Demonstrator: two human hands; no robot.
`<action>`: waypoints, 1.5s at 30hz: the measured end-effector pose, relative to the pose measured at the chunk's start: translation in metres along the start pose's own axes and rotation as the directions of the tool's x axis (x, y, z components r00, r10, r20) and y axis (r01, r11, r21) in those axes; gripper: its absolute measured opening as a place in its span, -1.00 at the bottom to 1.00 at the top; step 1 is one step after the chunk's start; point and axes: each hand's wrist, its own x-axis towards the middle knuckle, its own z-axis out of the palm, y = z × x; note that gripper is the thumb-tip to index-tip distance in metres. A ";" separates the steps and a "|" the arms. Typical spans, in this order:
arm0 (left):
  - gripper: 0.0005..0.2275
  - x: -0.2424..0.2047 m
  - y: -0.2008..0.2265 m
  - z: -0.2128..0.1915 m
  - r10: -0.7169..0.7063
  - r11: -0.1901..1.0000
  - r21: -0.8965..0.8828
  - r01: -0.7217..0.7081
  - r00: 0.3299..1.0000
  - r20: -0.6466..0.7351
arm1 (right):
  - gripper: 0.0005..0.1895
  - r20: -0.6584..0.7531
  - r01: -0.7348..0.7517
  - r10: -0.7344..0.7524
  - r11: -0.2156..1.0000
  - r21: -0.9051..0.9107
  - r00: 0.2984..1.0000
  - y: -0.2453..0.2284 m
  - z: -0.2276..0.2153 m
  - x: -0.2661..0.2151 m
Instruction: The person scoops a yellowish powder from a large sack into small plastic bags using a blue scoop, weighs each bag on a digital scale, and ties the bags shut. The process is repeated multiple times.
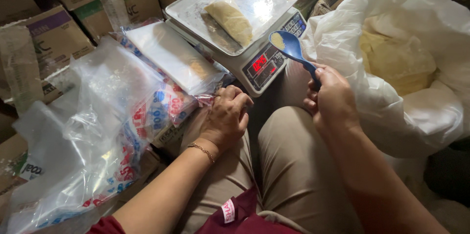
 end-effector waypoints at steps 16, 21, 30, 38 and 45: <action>-0.81 -0.002 -0.004 0.003 0.001 1.000 -0.010 -0.001 1.000 -0.006 | -0.71 0.151 0.267 -0.220 0.791 -0.551 0.964 -0.017 0.041 0.031; -0.85 -0.001 -0.004 0.003 -0.014 1.000 -0.009 0.014 1.000 -0.018 | -0.71 0.221 0.399 -0.347 0.616 -0.680 0.912 -0.022 0.055 0.052; -0.85 -0.002 -0.004 0.002 0.012 1.000 -0.005 -0.012 0.998 -0.056 | -0.69 0.556 0.551 -0.421 -0.147 -0.822 0.717 -0.018 0.080 0.030; -0.93 -0.002 -0.004 0.003 -0.016 1.000 -0.021 0.015 0.999 -0.041 | -0.62 0.516 0.623 -0.511 0.050 -0.781 0.688 -0.032 0.044 0.019; -0.80 -0.002 -0.008 0.006 0.018 1.000 -0.023 -0.018 1.000 -0.022 | -0.74 0.034 0.202 -0.203 0.914 -0.351 0.979 -0.078 -0.030 0.005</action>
